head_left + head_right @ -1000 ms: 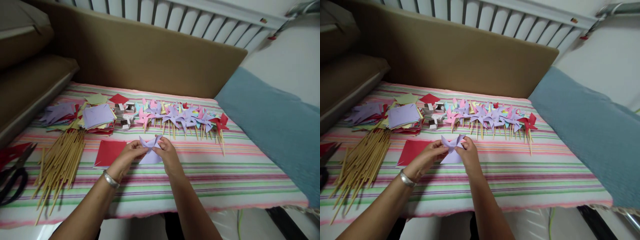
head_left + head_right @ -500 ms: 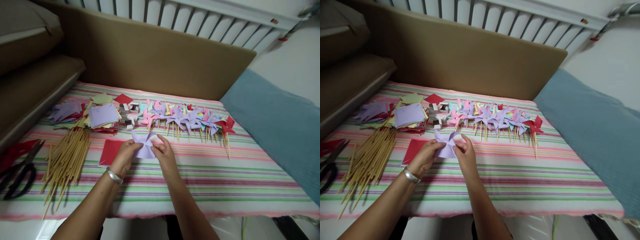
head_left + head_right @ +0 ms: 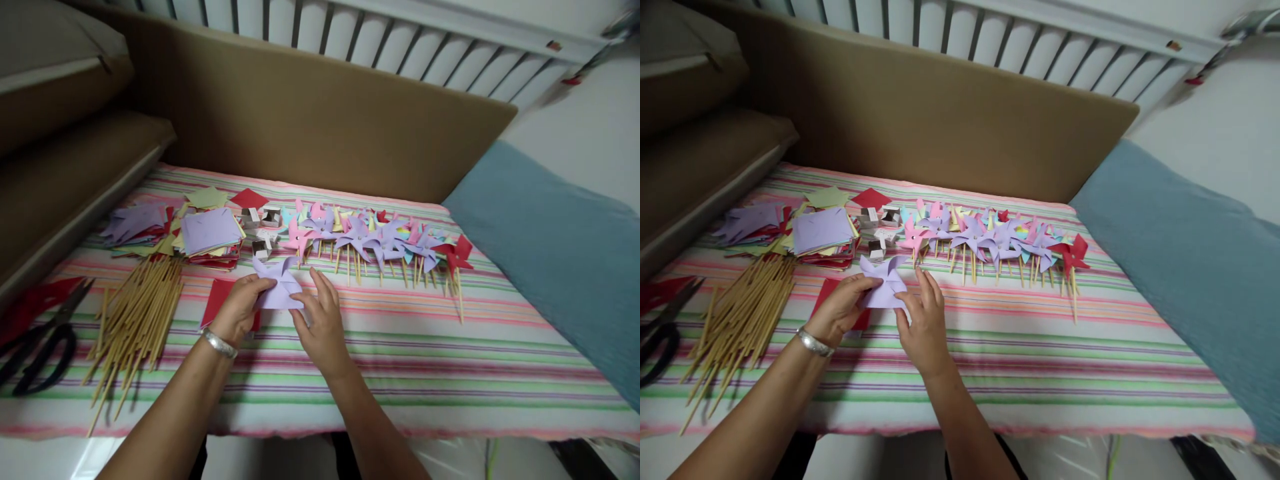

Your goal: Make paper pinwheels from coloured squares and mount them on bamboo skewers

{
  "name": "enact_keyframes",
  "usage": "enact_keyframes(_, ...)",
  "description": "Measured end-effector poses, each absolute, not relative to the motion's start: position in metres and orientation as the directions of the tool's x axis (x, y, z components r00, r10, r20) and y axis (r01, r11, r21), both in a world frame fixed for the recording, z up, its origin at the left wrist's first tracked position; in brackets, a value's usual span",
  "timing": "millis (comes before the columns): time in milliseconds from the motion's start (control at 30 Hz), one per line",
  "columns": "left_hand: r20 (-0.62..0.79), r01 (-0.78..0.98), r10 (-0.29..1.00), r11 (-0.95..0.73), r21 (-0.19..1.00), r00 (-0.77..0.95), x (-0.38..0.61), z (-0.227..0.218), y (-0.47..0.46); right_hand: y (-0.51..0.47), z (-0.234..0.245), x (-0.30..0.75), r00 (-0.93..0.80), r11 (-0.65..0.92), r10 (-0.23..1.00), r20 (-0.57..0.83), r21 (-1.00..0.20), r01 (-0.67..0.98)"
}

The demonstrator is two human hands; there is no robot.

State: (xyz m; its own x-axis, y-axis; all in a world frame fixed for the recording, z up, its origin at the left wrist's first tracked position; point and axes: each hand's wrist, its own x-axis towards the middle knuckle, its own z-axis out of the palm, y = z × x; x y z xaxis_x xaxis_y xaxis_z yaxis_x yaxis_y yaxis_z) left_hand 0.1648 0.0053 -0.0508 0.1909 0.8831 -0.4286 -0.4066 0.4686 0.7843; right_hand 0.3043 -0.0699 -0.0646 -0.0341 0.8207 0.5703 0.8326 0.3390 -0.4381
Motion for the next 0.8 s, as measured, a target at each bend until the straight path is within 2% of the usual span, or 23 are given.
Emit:
enact_keyframes(300, -0.413, -0.256, 0.897, 0.440, 0.861, 0.155, 0.166, -0.050, 0.006, -0.071, -0.062, 0.306, -0.005, 0.379, 0.778, 0.628, -0.464, 0.801)
enact_keyframes(467, -0.393, -0.120, 0.892, 0.426, 0.897, 0.224, 0.168, -0.053, 0.004, -0.070, -0.059, 0.309, 0.034, 0.339, 0.844, 0.535, -0.581, 0.740)
enact_keyframes(633, -0.395, -0.081, 0.869, 0.436, 0.897, 0.298, 0.171, -0.053, 0.000, -0.069, -0.060, 0.312, 0.141, 0.251, 0.892, 0.430, -0.729, 0.637)
enact_keyframes(800, -0.378, -0.082, 0.867, 0.424, 0.902, 0.325, 0.176, -0.051, -0.003, -0.068, -0.064, 0.312, 0.155, 0.216, 0.906, 0.394, -0.746, 0.630)
